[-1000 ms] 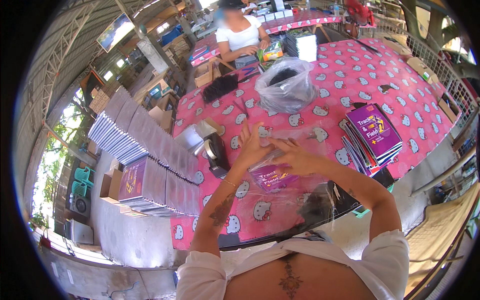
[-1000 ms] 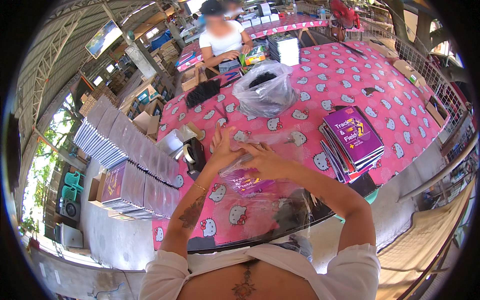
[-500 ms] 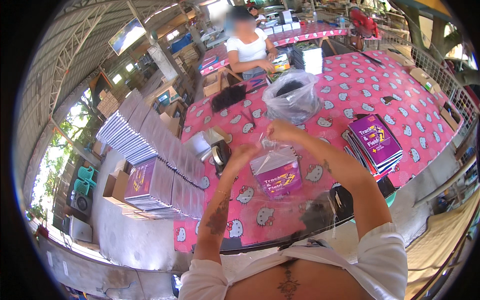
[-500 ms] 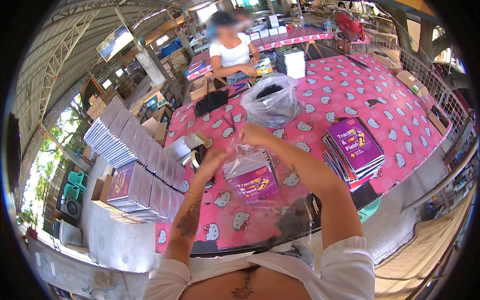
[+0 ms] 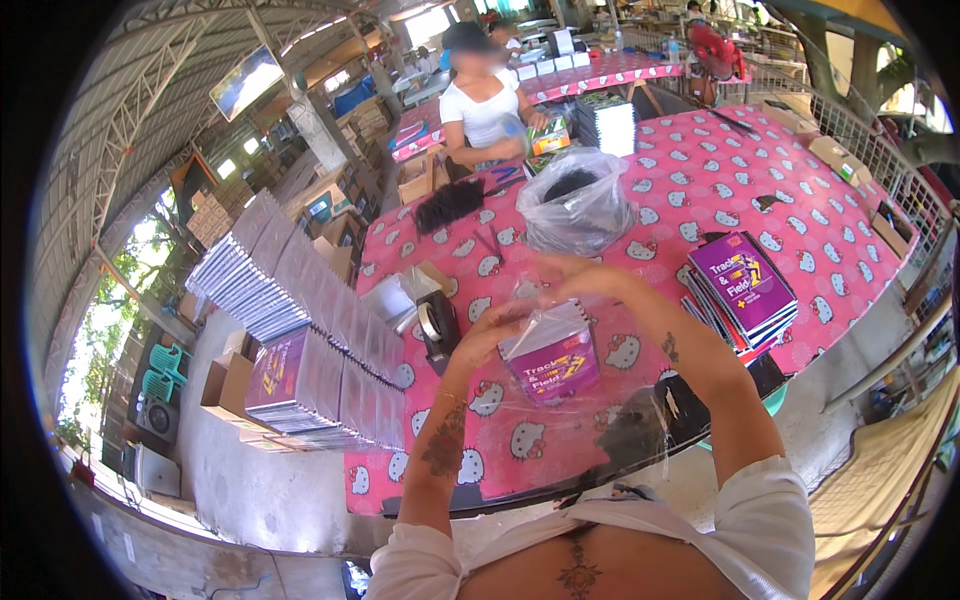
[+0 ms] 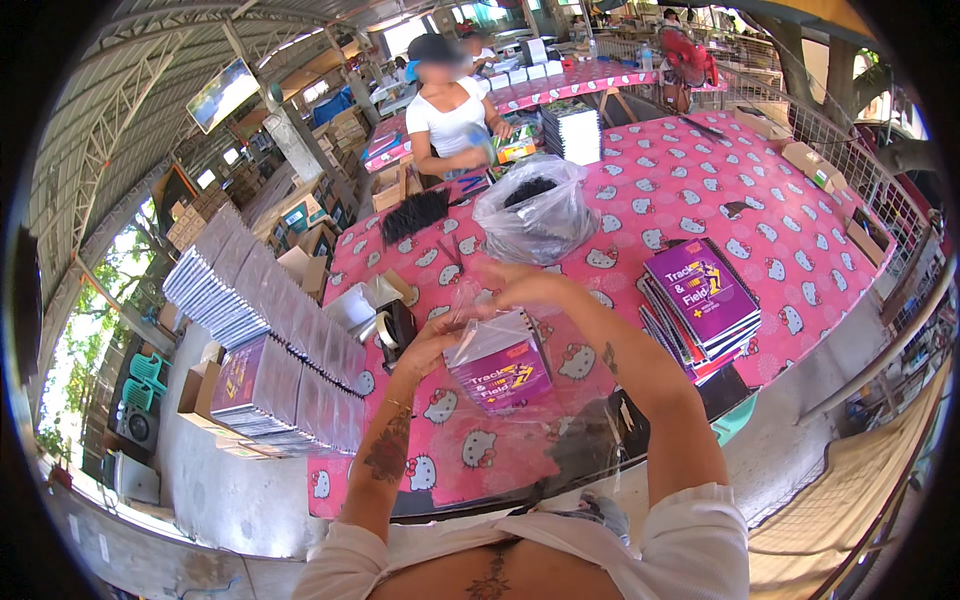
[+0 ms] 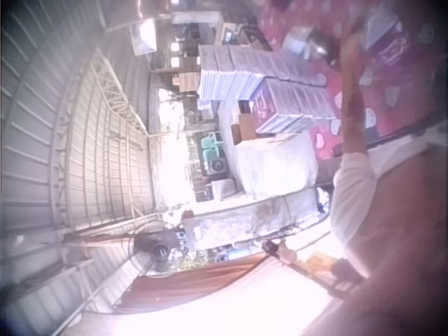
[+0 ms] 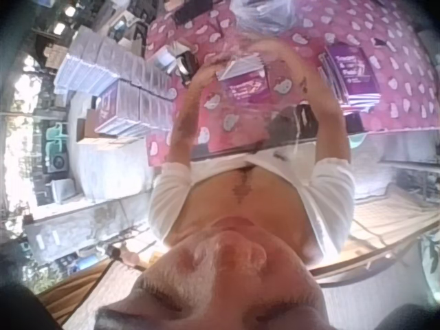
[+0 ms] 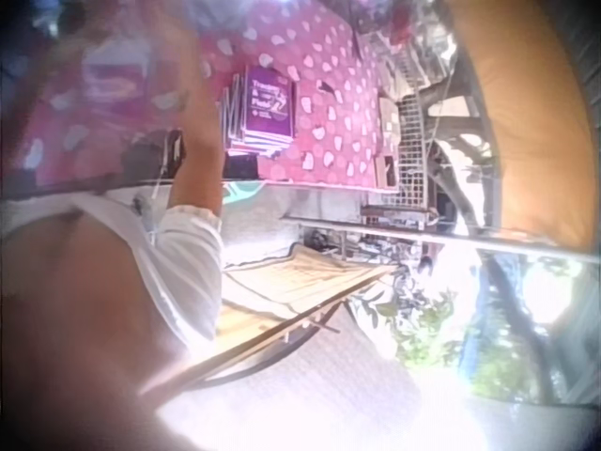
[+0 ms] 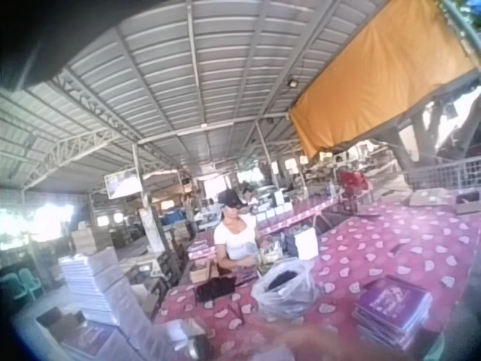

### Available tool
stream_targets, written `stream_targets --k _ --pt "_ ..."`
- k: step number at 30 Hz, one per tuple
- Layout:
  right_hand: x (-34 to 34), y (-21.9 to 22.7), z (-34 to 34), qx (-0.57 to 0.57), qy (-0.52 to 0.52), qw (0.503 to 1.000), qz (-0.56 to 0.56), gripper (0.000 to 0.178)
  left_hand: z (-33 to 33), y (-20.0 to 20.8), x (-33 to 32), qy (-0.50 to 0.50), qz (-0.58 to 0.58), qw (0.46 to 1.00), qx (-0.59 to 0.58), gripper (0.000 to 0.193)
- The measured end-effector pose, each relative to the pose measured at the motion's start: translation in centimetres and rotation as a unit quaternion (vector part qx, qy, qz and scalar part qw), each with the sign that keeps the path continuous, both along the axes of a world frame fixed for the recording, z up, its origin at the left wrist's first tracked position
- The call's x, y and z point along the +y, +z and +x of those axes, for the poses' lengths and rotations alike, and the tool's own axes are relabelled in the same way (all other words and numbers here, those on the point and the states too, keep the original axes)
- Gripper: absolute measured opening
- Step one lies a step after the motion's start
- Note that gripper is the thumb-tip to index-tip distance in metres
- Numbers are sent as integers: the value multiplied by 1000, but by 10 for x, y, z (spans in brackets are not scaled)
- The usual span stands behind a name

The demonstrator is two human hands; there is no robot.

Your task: The person places notebooks into plastic sleeves, peels the adhesive backing off the sleeves, and seals the bags on a table before stacking the finished items.

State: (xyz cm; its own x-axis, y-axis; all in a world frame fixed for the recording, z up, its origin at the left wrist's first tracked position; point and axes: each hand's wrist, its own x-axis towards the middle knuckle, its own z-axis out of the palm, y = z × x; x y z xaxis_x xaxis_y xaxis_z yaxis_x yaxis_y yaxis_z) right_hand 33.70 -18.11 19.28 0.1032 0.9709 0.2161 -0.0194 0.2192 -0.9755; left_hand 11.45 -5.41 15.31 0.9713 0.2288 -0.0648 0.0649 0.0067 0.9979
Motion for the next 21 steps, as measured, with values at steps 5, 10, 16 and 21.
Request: stream_targets --k 5,10,16,21 --pt "2 4 3 -274 61 960 19 28 5 -1 -8 48 0 998 -47 47" --pt "-8 46 -20 -542 11 838 60 30 -6 -6 5 56 143 984 94 33" --pt "-52 33 -8 -424 51 899 99 45 -19 12 -22 62 284 947 137 39" --pt "-66 -9 -9 -512 28 854 89 56 -24 25 -62 97 679 718 -123 38"
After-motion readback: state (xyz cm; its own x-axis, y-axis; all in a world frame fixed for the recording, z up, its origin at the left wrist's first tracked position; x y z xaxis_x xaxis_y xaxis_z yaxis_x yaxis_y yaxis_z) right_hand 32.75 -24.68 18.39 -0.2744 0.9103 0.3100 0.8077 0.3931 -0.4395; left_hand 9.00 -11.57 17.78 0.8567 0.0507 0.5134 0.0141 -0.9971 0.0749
